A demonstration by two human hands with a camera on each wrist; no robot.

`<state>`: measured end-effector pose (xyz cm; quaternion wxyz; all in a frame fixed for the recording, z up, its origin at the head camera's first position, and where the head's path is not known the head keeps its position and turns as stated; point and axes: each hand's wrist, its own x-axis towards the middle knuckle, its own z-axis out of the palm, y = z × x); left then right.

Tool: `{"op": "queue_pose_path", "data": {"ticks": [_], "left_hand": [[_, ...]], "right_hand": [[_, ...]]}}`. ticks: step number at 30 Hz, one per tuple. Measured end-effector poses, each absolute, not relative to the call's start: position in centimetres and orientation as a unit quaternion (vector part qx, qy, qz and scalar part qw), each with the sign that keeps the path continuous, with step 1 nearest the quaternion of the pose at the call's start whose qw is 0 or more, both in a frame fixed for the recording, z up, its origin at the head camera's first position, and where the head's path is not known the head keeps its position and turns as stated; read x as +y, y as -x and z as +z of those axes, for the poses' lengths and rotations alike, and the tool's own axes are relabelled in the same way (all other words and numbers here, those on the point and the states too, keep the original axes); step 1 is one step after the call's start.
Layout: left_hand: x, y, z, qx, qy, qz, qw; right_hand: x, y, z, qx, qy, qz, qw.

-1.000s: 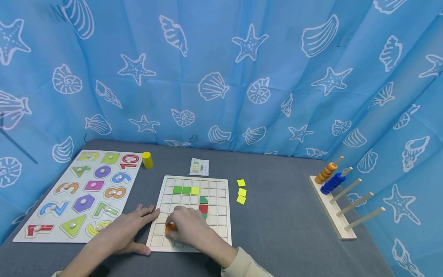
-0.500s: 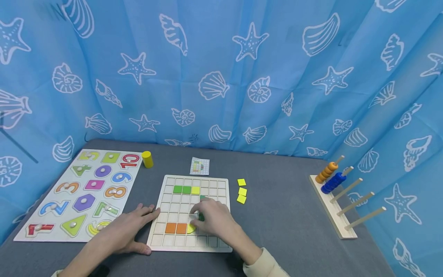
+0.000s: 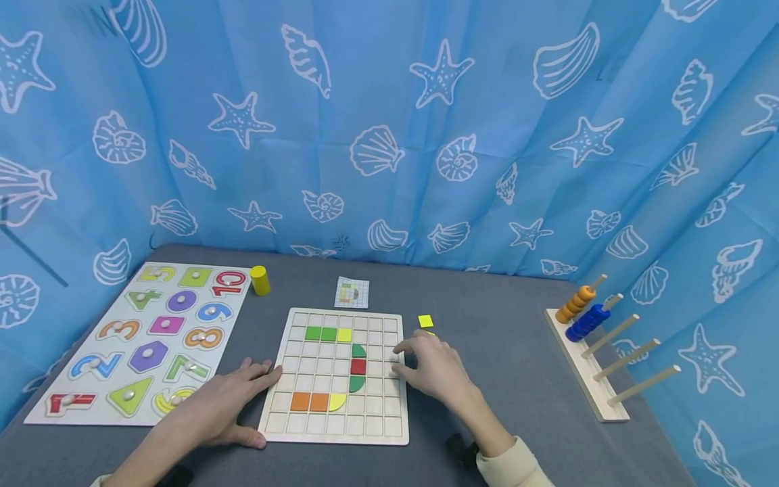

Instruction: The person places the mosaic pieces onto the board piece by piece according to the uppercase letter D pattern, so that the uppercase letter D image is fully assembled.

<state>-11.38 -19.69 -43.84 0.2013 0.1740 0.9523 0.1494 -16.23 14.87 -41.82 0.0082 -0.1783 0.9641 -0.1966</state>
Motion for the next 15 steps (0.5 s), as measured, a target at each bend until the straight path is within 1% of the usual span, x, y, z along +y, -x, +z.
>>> {"op": "queue_pose_path", "data": {"ticks": [7, 15], "left_hand": [[-19.7, 11.4, -43.9, 0.952, -0.172, 0.152, 0.201], [-19.8, 11.3, -43.9, 0.952, -0.176, 0.153, 0.198]], "right_hand": [[17.2, 17.0, -42.3, 0.975, 0.136, -0.177, -0.009], [18.7, 17.7, -43.0, 0.981, 0.107, -0.16, 0.004]]}}
